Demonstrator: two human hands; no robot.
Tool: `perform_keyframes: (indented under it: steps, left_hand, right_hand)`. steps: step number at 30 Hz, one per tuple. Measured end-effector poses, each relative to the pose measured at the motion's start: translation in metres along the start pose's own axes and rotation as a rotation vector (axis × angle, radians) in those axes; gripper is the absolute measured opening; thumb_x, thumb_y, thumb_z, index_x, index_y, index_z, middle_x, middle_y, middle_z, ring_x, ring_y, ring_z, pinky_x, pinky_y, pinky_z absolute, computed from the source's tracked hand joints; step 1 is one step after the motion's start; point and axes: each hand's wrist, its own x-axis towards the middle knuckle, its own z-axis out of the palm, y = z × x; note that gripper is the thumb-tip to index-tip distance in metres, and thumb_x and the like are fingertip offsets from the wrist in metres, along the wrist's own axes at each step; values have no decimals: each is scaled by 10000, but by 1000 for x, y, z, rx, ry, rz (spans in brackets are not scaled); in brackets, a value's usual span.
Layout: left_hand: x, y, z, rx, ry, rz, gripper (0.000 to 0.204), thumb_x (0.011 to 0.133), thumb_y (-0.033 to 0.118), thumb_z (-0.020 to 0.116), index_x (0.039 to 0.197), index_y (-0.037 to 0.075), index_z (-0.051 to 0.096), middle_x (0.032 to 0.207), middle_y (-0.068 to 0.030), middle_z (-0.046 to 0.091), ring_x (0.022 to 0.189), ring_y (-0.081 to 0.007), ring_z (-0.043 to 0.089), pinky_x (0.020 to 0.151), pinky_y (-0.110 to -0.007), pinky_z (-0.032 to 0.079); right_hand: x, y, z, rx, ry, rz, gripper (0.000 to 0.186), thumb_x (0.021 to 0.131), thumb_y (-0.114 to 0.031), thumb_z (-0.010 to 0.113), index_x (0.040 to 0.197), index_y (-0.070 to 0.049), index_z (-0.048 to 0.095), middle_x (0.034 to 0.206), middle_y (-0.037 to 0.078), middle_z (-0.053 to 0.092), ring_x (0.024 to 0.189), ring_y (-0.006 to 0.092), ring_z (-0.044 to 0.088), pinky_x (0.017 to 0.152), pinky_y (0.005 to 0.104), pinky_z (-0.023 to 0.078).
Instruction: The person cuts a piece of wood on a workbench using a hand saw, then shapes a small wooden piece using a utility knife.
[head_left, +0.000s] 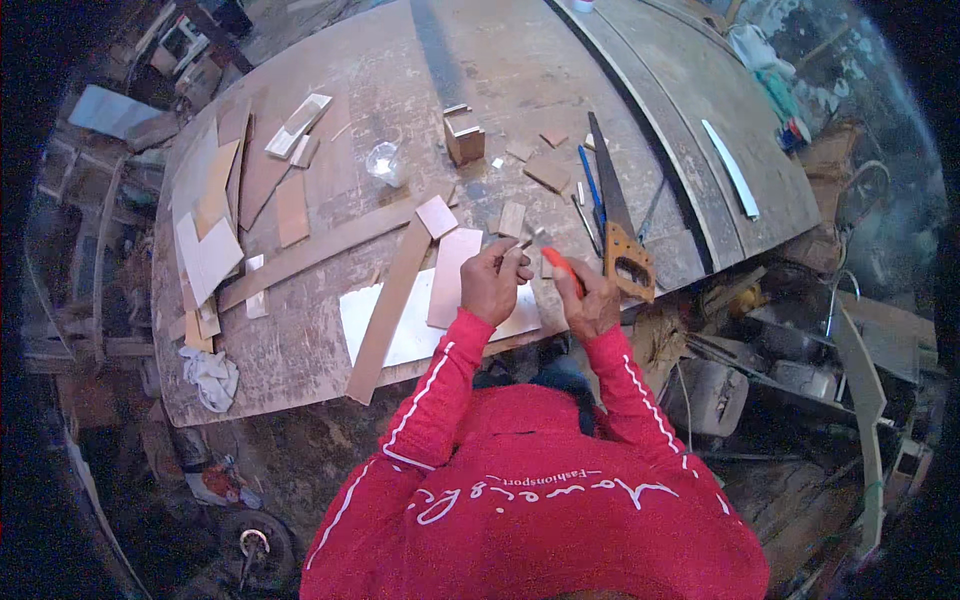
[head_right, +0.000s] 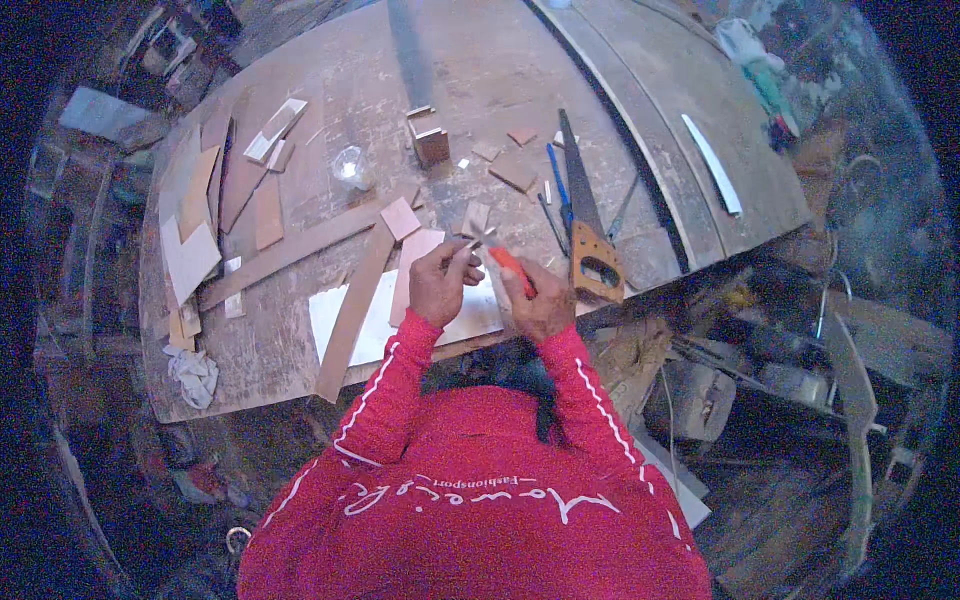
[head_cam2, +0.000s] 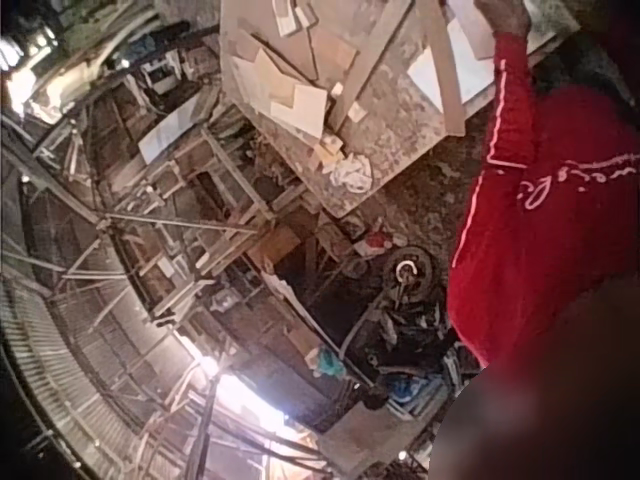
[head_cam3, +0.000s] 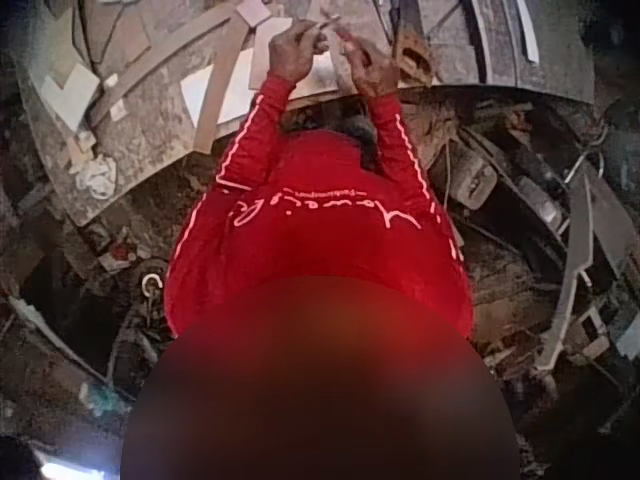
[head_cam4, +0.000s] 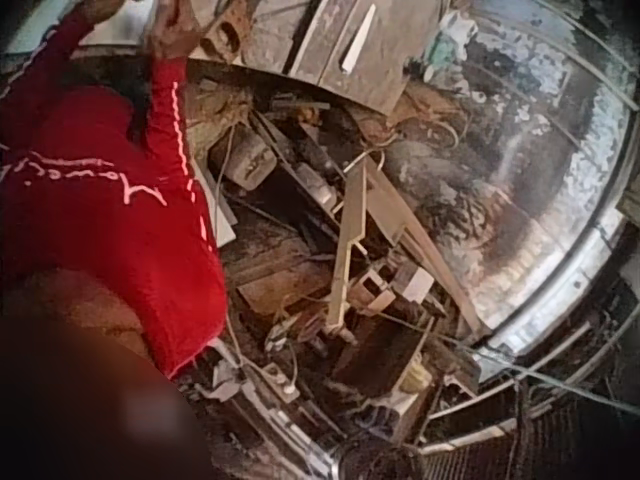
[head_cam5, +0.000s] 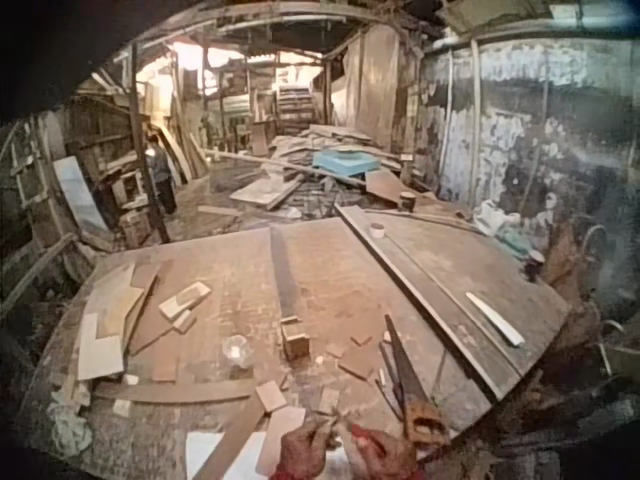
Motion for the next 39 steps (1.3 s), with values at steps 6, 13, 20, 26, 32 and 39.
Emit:
perform_keyframes:
  steps: [6,13,20,26,32,39]
  left_hand:
    - [3,3,9,-121,-50,-82,211,955,99,537,1026,-69,642,815,-128,684,670,-159,680,591,-278,562]
    - [-5,6,18,-19,25,15,198,955,93,535,997,-65,647,747,-105,662,634,-152,669,569,-278,548]
    - [-5,11,17,-23,77,35,189,952,99,542,952,-52,657,725,-93,660,609,-142,661,551,-268,530]
    - [-9,23,11,20,-46,-36,190,947,107,552,961,-51,658,721,-82,648,593,-128,641,537,-260,519]
    - [-5,32,4,-9,-337,-140,194,948,113,562,990,-55,648,731,-68,640,583,-112,605,521,-242,488]
    - [-10,28,31,-396,-114,-146,178,928,125,613,1004,-31,653,807,-61,657,637,-103,607,521,-217,457]
  right_hand:
    - [-4,10,-8,-133,-6,-142,354,869,-327,646,1039,-19,687,901,195,689,780,348,683,678,411,534]
    - [7,17,-26,-259,152,-118,307,888,-321,630,1001,-43,695,779,193,664,686,354,655,621,410,509]
    - [1,0,-33,-183,15,-142,299,884,-338,620,990,-70,703,797,214,668,714,370,662,633,436,510]
    - [16,43,-36,-267,104,180,352,875,-353,648,997,-26,696,785,174,686,695,303,668,643,404,506]
    - [18,18,-21,386,-129,280,357,847,-336,730,843,19,685,669,16,614,623,98,539,595,274,443]
    - [9,20,1,814,42,500,272,849,-292,736,734,-66,639,615,-14,563,542,67,509,465,233,382]
